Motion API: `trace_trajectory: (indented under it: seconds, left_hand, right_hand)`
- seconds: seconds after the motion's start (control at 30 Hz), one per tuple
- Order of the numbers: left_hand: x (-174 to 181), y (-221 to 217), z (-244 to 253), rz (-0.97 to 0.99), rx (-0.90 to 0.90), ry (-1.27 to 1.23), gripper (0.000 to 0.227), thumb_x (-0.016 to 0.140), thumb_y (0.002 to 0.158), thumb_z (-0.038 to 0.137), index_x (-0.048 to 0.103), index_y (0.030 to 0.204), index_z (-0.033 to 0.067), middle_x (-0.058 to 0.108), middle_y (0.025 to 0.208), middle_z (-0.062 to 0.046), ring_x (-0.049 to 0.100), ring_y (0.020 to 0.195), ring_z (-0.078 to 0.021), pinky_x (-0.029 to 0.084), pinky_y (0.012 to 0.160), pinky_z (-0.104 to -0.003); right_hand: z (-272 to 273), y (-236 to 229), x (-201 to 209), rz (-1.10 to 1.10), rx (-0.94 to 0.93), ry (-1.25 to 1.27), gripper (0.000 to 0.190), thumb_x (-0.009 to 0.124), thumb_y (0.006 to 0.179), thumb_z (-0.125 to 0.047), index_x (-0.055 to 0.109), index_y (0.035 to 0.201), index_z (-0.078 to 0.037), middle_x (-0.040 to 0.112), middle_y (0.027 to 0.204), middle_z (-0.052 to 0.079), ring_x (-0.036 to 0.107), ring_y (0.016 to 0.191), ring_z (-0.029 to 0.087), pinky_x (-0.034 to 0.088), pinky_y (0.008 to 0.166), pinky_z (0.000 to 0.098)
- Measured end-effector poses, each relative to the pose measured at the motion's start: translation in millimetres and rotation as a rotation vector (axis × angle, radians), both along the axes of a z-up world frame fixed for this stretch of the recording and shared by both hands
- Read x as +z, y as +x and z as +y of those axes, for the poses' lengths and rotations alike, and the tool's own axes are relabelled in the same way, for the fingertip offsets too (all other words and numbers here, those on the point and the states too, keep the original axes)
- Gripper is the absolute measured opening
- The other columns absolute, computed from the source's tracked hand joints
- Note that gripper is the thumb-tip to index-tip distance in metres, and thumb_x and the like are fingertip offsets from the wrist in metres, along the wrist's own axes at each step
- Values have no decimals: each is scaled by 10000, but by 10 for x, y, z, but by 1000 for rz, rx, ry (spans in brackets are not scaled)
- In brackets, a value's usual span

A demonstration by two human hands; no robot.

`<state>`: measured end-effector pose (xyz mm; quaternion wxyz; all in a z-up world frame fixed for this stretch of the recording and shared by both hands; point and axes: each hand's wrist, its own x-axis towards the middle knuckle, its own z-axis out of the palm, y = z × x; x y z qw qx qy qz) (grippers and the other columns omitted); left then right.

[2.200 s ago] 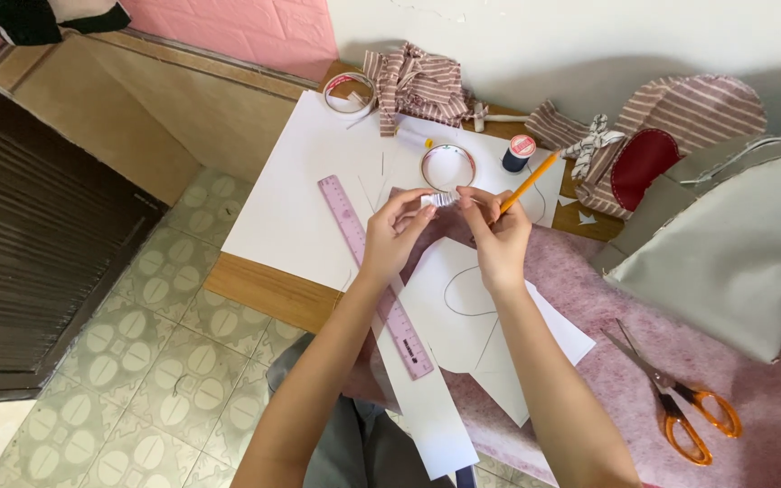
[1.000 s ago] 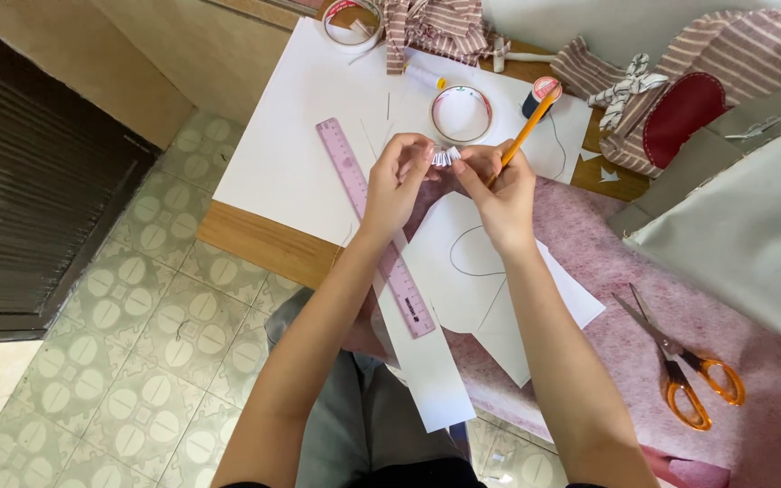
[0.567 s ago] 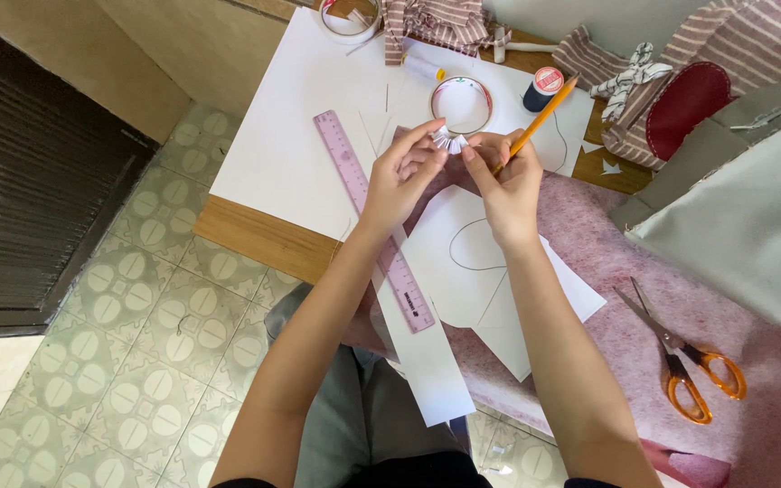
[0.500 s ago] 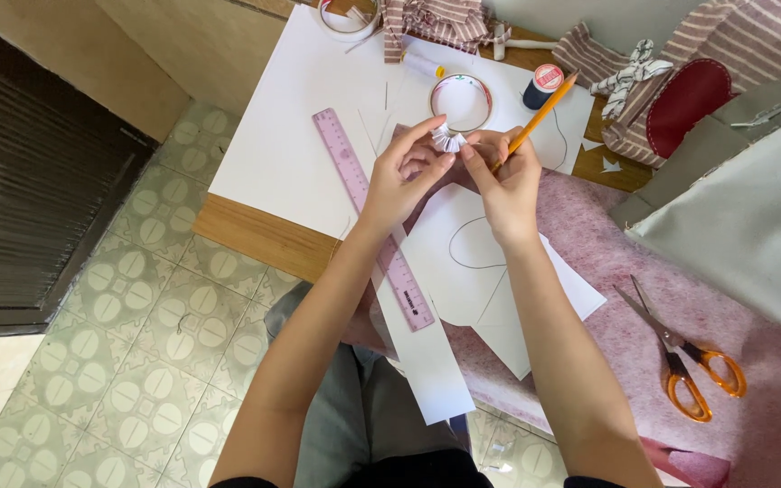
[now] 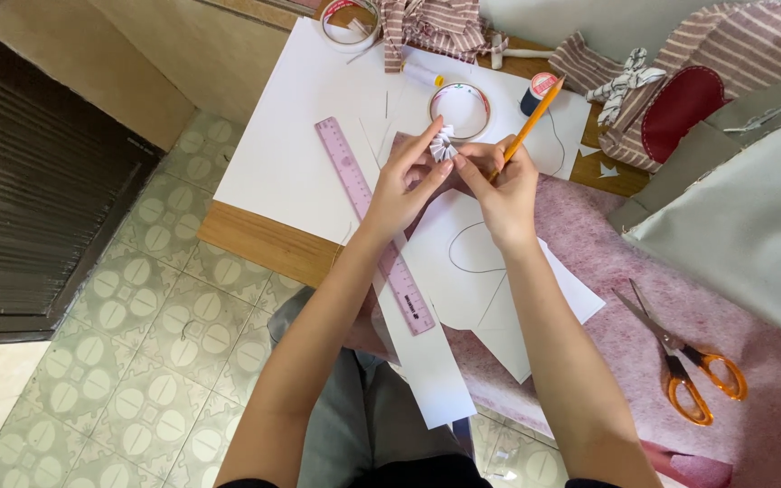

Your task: Measuring, marking, and hand-sewing small leather or fabric components for a craft project.

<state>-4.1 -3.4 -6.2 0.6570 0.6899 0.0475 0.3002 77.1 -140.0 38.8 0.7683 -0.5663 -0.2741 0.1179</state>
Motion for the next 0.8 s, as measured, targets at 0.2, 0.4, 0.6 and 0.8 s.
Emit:
trace_trajectory:
  seconds: [0.2,0.4,0.6,0.8]
  left_hand:
    - [-144,50,58,5,24,-2,597,814,1065,196,570,1609,161,636,1253,-79,680,1012,-107,615,835,-225]
    - [-60,35,24,-24,35,-52,451,723,1122,191,617,1557,137,653,1161,-84,683,978,-97,603,801,-226]
    - [28,10,-10,-30,11,-77,334,713,1116,193,708,1423,63,732,1126,-125,728,958,-134,644,837,-271]
    - [14,28,7,-40,-9,-62,371,793,1062,202,720,1394,54,720,1083,-77,730,926,-116,645,810,-279]
  right_hand:
    - [-8,-36,73,14,-3,-27,487,819,1004,9,381,886,-168,774,1044,98,687,890,68,510,770,167]
    - [-1,136,-200,-31,-63,-11,481,798,1026,21,384,883,-177,767,1010,105,699,855,114,480,732,164]
    - [33,258,-479,19,-71,-24,461,789,1008,36,396,898,-178,714,1033,73,655,865,80,502,734,167]
    - [10,27,-16,-47,-65,-28,481,746,944,146,374,880,-152,752,1068,130,705,946,132,519,776,196]
